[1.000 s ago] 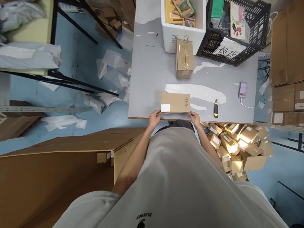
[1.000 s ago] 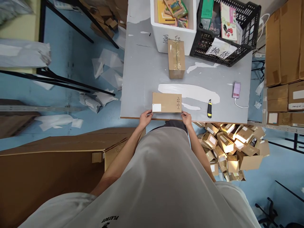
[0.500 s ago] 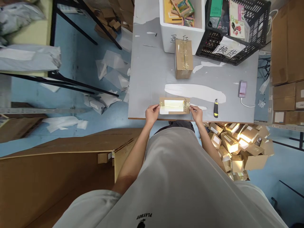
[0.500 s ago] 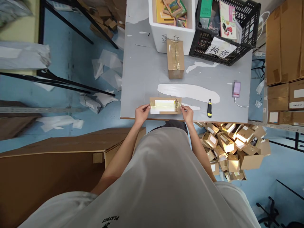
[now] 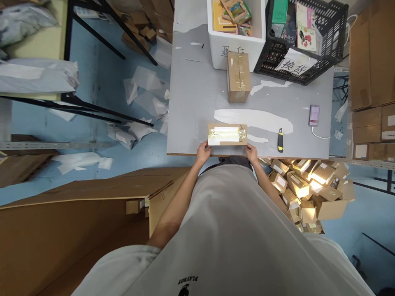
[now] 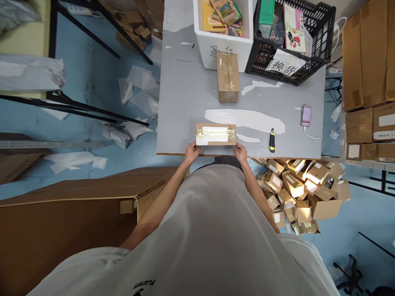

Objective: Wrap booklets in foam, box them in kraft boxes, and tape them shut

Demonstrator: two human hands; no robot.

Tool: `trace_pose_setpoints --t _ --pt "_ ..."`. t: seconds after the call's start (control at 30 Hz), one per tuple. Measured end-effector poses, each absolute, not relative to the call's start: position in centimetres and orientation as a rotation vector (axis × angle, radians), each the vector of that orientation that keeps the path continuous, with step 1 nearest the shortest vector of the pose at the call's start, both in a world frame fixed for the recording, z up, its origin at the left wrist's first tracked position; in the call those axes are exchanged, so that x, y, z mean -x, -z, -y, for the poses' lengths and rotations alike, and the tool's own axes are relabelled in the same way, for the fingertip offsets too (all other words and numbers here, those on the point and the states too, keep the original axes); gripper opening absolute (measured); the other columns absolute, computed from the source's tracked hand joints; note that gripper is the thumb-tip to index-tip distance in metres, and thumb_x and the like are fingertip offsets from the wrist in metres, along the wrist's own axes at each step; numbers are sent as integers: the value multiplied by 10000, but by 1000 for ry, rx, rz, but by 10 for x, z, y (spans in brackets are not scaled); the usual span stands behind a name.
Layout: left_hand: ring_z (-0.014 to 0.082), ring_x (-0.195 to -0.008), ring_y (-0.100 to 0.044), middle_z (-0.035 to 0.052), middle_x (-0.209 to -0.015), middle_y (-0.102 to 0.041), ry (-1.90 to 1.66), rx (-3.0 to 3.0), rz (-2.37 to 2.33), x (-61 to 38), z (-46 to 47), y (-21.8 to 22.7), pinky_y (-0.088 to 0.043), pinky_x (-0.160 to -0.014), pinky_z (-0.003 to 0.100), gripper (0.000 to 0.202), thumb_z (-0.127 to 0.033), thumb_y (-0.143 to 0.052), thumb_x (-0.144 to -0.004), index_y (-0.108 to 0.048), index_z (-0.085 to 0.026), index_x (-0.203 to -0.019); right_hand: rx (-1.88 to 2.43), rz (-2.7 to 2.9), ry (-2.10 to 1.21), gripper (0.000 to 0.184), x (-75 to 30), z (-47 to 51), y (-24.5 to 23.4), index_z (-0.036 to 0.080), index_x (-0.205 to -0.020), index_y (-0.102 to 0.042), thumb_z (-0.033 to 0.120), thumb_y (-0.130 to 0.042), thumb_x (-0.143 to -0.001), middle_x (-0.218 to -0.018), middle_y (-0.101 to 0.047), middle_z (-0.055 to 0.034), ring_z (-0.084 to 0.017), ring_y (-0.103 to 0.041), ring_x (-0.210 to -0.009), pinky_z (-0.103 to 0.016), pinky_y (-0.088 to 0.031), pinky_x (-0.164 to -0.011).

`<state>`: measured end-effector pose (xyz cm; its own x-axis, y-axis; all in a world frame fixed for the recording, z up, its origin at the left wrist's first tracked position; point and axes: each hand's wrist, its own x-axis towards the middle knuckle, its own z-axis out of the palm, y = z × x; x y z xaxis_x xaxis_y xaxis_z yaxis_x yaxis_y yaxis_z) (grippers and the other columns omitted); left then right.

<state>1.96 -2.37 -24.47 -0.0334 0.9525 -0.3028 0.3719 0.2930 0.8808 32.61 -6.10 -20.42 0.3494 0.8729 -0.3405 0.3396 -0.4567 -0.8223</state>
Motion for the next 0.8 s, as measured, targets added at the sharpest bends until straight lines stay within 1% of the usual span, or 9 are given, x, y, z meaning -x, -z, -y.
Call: trace_pose_setpoints --t 0.07,0.13,0.2,0.27,0.37,0.43,0.6,0.7,0.8 --pt "332 -1170 -769 160 -1198 -795 -750 -1231 -1613 -21 21 241 -613 -1143 538 359 -260 -700 -900 -820 -169 -1226 1959 1054 -1040 413 -324 59 203 212 -1119 -890 521 -728 -898 -1200 -896 -111 -333 -801 -1188 -565 -577 -1207" --pt "326 -1256 -743 166 -1279 -780 -766 -1208 -1632 -22 17 232 -626 -1131 486 310 -288 -689 -953 -828 -180 -1209 1949 1054 -1018 415 -325 56 198 205 -1086 -893 548 -747 -903 -1251 -880 -142 -348 -786 -1252 -564 -575 -1214" --pt "312 -1320 -720 164 -1358 -763 -821 -1207 -1625 -21 13 221 -633 -1122 444 310 -343 -670 -1016 -831 -191 -1233 1920 1065 -994 449 -327 52 190 197 -1099 -895 578 -748 -913 -1319 -857 -161 -352 -762 -1321 -542 -597 -1194" --pt "298 -1310 -723 154 -1367 -769 -881 -1227 -1607 -19 8 209 -629 -1125 430 345 -403 -647 -1059 -834 -196 -1262 1860 1089 -963 500 -331 48 180 187 -1155 -896 601 -733 -927 -1361 -842 -164 -347 -750 -1352 -515 -620 -1169" --pt "294 -1227 -747 145 -1287 -800 -906 -1279 -1601 -17 2 199 -617 -1126 429 389 -454 -622 -1078 -849 -189 -1252 1792 1120 -917 544 -335 42 170 177 -1240 -889 605 -710 -955 -1374 -840 -158 -338 -765 -1333 -503 -615 -1185" --pt "304 -1200 -752 151 -1256 -810 -874 -1288 -1638 -16 1 198 -605 -1139 446 391 -441 -611 -1072 -857 -181 -1228 1811 1122 -928 521 -334 41 168 180 -1249 -888 579 -710 -964 -1359 -850 -151 -338 -788 -1293 -509 -608 -1195" --pt "310 -1179 -768 168 -1280 -813 -812 -1168 -1731 -18 7 213 -598 -1159 482 345 -396 -656 -1025 -849 -177 -1209 1884 1159 -1047 422 -323 48 176 203 -1196 -894 505 -718 -959 -1336 -862 -130 -349 -801 -1282 -525 -598 -1205" --pt "302 -1181 -771 144 -1262 -829 -858 -1141 -1715 -19 12 216 -616 -1143 477 340 -418 -670 -1012 -850 -202 -1203 1884 1151 -1051 438 -318 53 182 213 -1217 -882 526 -714 -960 -1394 -841 -128 -338 -791 -1299 -512 -603 -1197" --pt "306 -1182 -775 151 -1281 -830 -881 -1157 -1717 -23 15 203 -624 -1135 475 362 -437 -663 -1025 -849 -198 -1224 1880 1134 -1050 466 -322 55 185 205 -1226 -872 551 -704 -963 -1400 -837 -143 -334 -789 -1301 -505 -602 -1196"
